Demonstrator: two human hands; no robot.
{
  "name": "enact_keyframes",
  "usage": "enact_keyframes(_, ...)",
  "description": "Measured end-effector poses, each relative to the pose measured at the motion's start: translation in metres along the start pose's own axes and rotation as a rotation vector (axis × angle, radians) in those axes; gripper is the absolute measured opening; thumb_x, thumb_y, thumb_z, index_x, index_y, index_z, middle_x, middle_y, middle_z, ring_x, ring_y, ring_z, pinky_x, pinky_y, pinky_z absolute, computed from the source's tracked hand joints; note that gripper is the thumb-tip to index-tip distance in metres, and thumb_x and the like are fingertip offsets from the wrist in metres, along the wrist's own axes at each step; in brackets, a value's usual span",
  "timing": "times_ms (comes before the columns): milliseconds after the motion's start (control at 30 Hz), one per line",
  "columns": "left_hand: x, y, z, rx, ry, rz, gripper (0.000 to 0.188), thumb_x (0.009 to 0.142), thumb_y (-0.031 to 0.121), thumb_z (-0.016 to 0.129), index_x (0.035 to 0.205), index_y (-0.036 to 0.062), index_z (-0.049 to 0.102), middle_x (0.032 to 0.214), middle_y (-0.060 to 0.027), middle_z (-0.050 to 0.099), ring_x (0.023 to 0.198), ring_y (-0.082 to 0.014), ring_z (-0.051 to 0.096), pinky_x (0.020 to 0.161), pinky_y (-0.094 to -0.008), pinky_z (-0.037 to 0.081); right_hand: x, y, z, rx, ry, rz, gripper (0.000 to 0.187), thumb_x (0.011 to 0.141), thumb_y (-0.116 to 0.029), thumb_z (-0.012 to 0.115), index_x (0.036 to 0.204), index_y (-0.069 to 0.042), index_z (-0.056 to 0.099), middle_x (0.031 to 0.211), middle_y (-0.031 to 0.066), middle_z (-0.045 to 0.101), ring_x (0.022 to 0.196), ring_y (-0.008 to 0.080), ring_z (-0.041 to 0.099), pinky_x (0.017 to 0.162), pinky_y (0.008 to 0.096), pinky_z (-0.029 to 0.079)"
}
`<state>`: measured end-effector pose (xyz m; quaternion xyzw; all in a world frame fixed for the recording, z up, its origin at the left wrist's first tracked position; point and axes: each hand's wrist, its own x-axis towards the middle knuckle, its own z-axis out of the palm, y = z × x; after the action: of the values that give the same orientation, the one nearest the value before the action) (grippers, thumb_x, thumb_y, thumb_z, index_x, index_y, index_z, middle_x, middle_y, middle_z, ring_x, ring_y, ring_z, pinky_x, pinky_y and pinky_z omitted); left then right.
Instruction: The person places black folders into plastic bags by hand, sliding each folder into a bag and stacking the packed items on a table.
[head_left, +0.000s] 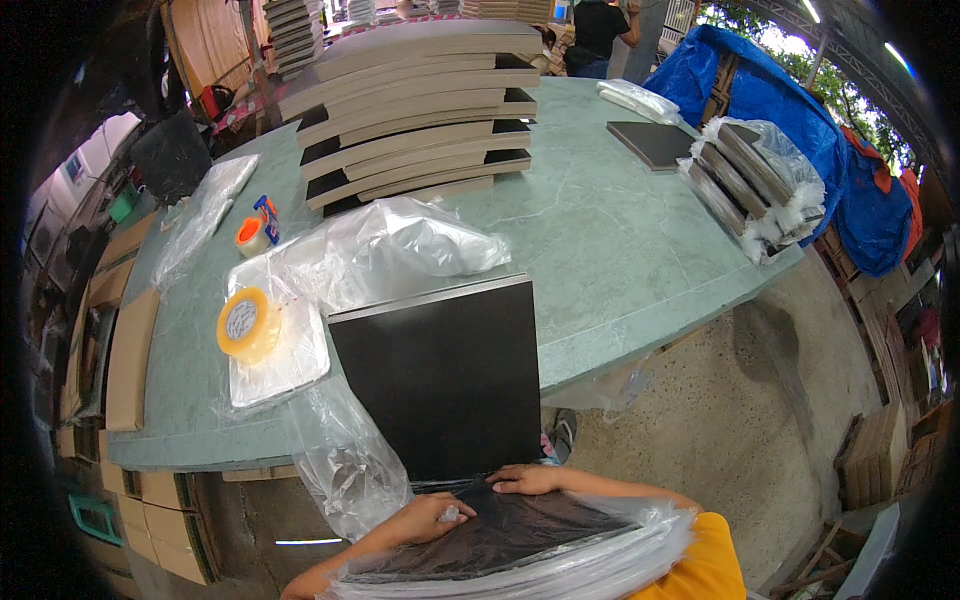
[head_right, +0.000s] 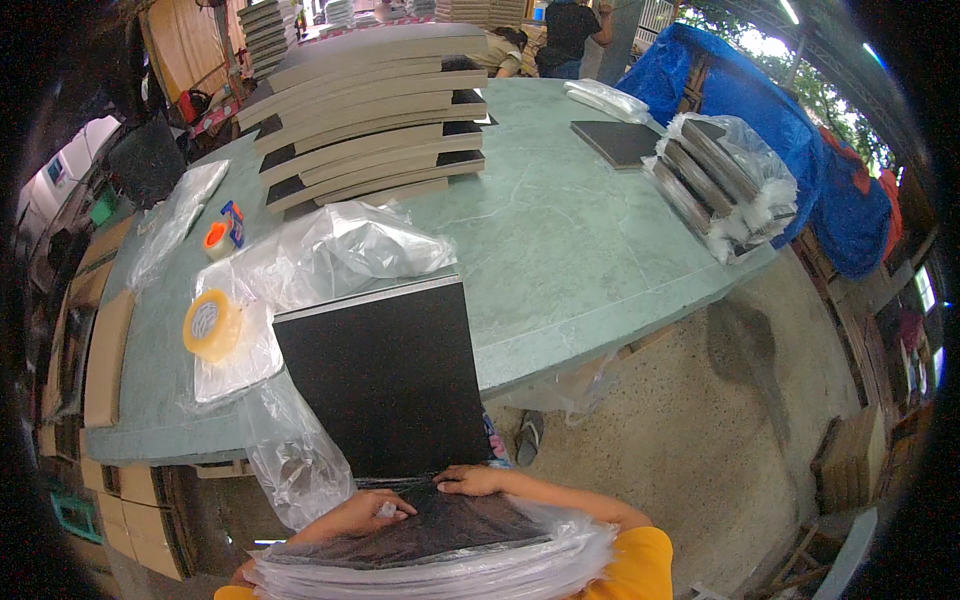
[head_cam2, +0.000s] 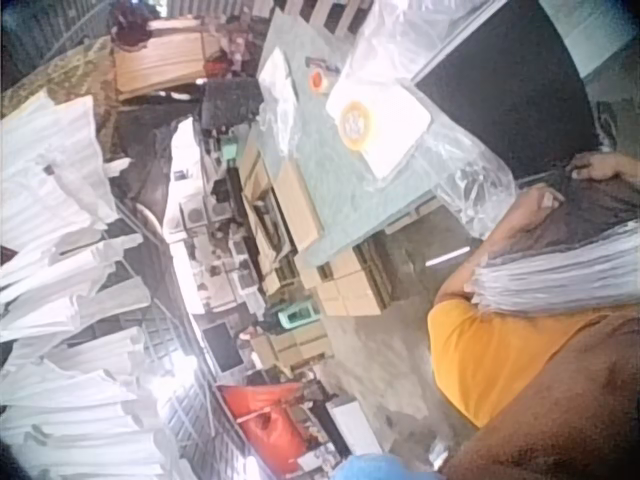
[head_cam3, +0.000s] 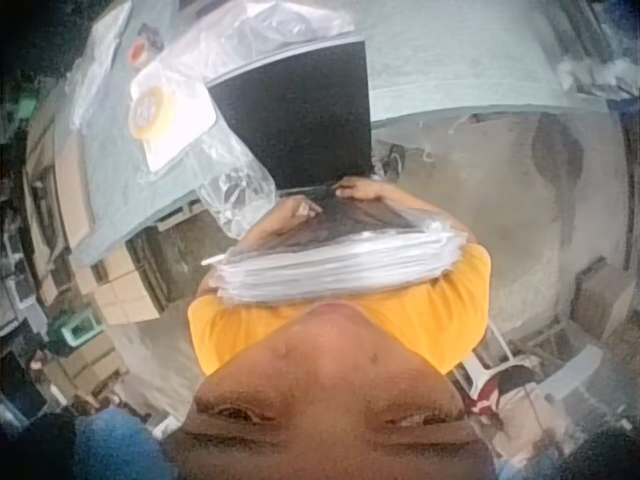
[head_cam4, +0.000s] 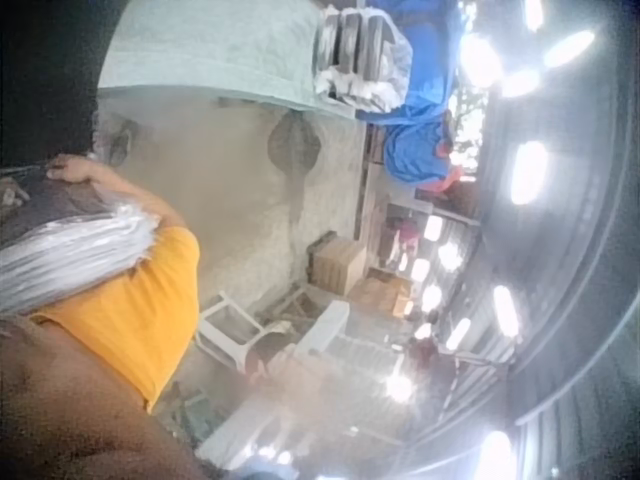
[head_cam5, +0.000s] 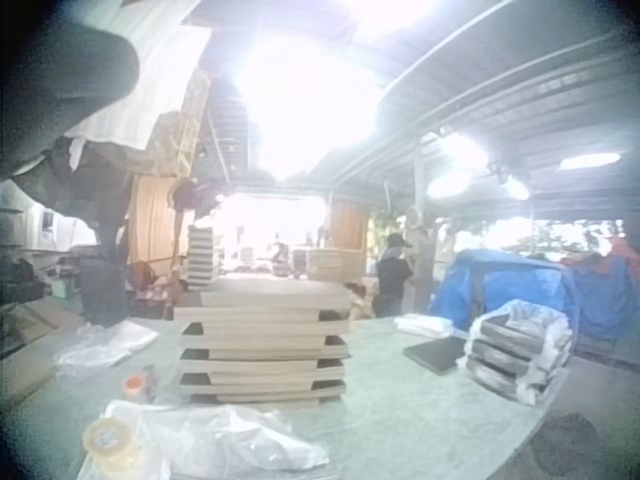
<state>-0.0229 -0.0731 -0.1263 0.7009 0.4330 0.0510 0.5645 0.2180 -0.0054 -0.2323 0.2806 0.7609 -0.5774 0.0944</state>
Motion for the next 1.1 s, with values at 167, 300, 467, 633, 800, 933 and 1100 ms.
enact_keyframes(167,0.001,-0.005,0.003,0.002,0.006,-0.005,0.022,0.081,0.025,0.054,0.100,0.0144,0.061,0.097,-0.0106,0.057,0.091,-0.0249,0.055,0.079,-0.0343,0.043,0.001,0.003,0.001,0.042,-0.018,-0.013,0.055,0.086,-0.048,0.035,0.122,-0.007,0.043,0.124,0.0157,0.040,0.117,0.0305,0.036,0.097,0.0348,0.027)
enact_keyframes(300,0.001,-0.003,0.003,0.017,0.005,0.005,0.021,0.082,0.023,0.052,0.099,0.0140,0.061,0.097,-0.0102,0.057,0.091,-0.0255,0.055,0.079,-0.0343,0.043,0.000,0.002,0.002,0.053,-0.005,-0.006,0.054,0.086,-0.047,0.036,0.121,-0.006,0.043,0.124,0.0163,0.040,0.116,0.0304,0.036,0.097,0.0348,0.027)
enact_keyframes(467,0.000,0.003,0.000,0.016,-0.007,-0.025,0.021,0.082,0.023,0.052,0.099,0.0142,0.061,0.096,-0.0112,0.057,0.090,-0.0259,0.055,0.080,-0.0344,0.043,0.000,0.001,0.000,0.019,-0.010,-0.037,0.055,0.086,-0.047,0.036,0.121,-0.005,0.043,0.123,0.0167,0.041,0.116,0.0302,0.037,0.097,0.0352,0.027)
enact_keyframes(633,0.000,-0.005,0.004,0.035,0.026,-0.007,0.022,0.082,0.024,0.053,0.099,0.0139,0.061,0.096,-0.0115,0.057,0.091,-0.0257,0.055,0.079,-0.0341,0.043,0.002,0.000,-0.002,0.035,-0.041,-0.004,0.055,0.086,-0.048,0.035,0.122,-0.007,0.042,0.124,0.0163,0.040,0.118,0.0297,0.034,0.098,0.0353,0.025)
enact_keyframes(800,0.001,-0.010,0.006,0.010,0.010,0.006,0.024,0.081,0.028,0.055,0.101,0.0159,0.061,0.098,-0.0106,0.057,0.094,-0.0245,0.054,0.081,-0.0337,0.042,0.004,0.009,0.000,0.025,-0.063,-0.010,0.057,0.086,-0.051,0.032,0.123,-0.008,0.041,0.127,0.0160,0.038,0.119,0.0293,0.032,0.099,0.0351,0.024)
enact_keyframes(933,0.002,-0.010,0.008,0.040,0.016,0.000,0.025,0.081,0.030,0.054,0.101,0.0165,0.061,0.098,-0.0105,0.057,0.093,-0.0249,0.054,0.081,-0.0345,0.042,0.006,0.014,0.004,-0.008,-0.042,-0.004,0.058,0.085,-0.052,0.032,0.124,-0.009,0.040,0.127,0.0158,0.037,0.119,0.0294,0.032,0.099,0.0353,0.025)
enact_keyframes(1100,-0.001,-0.001,0.006,0.029,0.046,-0.012,0.020,0.081,0.024,0.053,0.097,0.0146,0.062,0.095,-0.0121,0.058,0.091,-0.0268,0.055,0.080,-0.0345,0.043,0.007,0.017,0.005,-0.006,-0.043,-0.023,0.058,0.085,-0.052,0.033,0.124,-0.009,0.040,0.125,0.0157,0.039,0.118,0.0294,0.034,0.098,0.0352,0.026)
